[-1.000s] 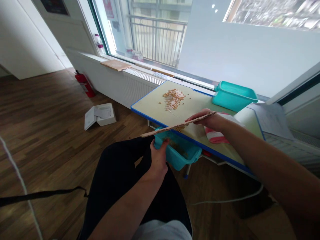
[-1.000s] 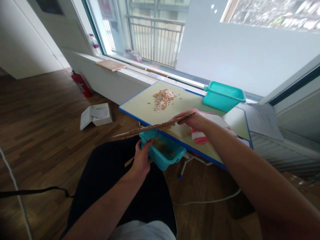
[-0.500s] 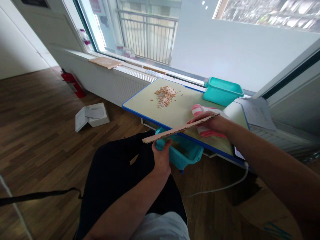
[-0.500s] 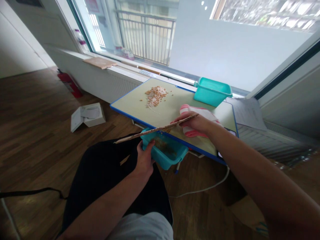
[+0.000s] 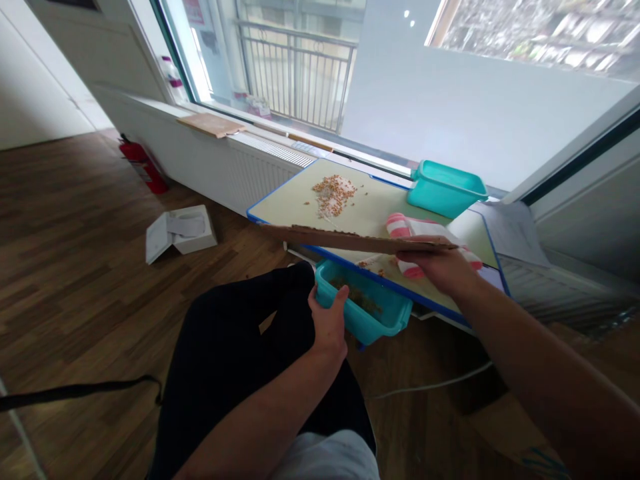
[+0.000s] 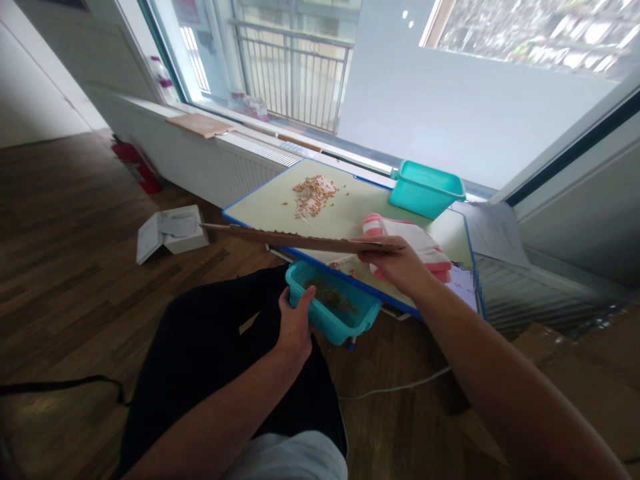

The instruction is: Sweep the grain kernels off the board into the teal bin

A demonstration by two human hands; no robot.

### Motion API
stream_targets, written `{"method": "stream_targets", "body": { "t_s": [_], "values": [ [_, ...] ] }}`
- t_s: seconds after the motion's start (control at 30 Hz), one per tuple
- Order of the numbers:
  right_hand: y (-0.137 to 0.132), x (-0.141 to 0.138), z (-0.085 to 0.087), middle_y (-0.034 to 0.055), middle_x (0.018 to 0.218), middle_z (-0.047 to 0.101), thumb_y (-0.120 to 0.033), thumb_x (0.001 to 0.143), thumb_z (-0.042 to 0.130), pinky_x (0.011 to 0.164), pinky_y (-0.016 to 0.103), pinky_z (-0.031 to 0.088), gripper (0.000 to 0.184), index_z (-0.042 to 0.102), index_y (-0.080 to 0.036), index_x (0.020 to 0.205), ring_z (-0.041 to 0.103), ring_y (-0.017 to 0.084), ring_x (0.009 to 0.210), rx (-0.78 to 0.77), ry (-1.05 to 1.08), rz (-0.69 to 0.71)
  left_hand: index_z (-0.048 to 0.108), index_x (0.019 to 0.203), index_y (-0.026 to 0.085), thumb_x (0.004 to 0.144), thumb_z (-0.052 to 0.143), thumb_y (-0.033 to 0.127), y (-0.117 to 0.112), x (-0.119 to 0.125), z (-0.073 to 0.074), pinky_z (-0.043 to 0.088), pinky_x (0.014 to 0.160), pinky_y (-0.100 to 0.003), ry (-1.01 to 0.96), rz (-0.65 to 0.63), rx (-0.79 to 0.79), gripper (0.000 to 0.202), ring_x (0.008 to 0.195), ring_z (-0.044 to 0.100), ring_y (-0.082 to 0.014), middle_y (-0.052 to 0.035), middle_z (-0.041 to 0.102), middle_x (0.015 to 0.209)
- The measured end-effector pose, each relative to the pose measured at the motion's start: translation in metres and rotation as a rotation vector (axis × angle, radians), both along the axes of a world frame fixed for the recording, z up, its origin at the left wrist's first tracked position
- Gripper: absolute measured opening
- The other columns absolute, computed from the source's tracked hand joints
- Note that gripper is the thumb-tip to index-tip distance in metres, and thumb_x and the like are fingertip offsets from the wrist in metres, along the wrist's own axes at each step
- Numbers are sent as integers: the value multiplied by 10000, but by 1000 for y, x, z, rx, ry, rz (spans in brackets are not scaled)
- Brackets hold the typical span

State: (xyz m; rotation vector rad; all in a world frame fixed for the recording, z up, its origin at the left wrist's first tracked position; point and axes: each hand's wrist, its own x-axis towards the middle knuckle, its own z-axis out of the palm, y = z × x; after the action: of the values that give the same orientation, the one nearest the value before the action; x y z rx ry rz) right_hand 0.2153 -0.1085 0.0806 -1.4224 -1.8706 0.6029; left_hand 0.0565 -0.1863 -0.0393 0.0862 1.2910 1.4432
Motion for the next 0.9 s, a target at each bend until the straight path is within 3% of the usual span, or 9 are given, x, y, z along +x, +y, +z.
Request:
{"method": "stream_targets", "body": {
  "t_s": [0.17,0.33,0.57,0.73,0.9],
  "values": [
    [-55,-7,-10,27,1030,776,-314,829,621,821,352,576,326,746,-272,1127,728,232,937,173,-86,-32,405,1375,298,737,820,327,0,0,-4,542,940,-364,-13,-5,15,762,1072,656,-199,-65,640,1213],
    [-86,-13,-26,95,1015,774,-351,883,538,783,354,560,347,738,-206,1127,732,259,907,312,-283,-283,410,1374,290,720,836,319,-2,0,-2,537,956,-382,-18,18,53,781,1091,651,-212,-73,638,1213],
    [-113,-11,-44,135,838,763,-393,902,501,630,317,488,384,742,-164,1093,707,256,719,296,-516,-527,419,1350,287,724,838,287,-4,-1,1,512,1000,-382,-28,34,58,753,1099,646,-203,-60,634,1197],
    [-116,-8,-52,143,838,753,-428,900,470,633,315,464,430,740,-160,1100,695,258,725,242,-505,-537,421,1328,271,719,841,293,-4,1,-7,520,985,-399,-22,22,41,740,1079,650,-210,-59,637,1167],
    [-107,-5,-48,121,716,721,-408,885,494,560,301,413,422,743,-152,1109,661,250,637,170,-553,-541,440,1302,256,733,828,226,-5,2,-8,539,949,-367,-65,76,95,689,1011,671,-185,-38,659,1075]
  ]
}}
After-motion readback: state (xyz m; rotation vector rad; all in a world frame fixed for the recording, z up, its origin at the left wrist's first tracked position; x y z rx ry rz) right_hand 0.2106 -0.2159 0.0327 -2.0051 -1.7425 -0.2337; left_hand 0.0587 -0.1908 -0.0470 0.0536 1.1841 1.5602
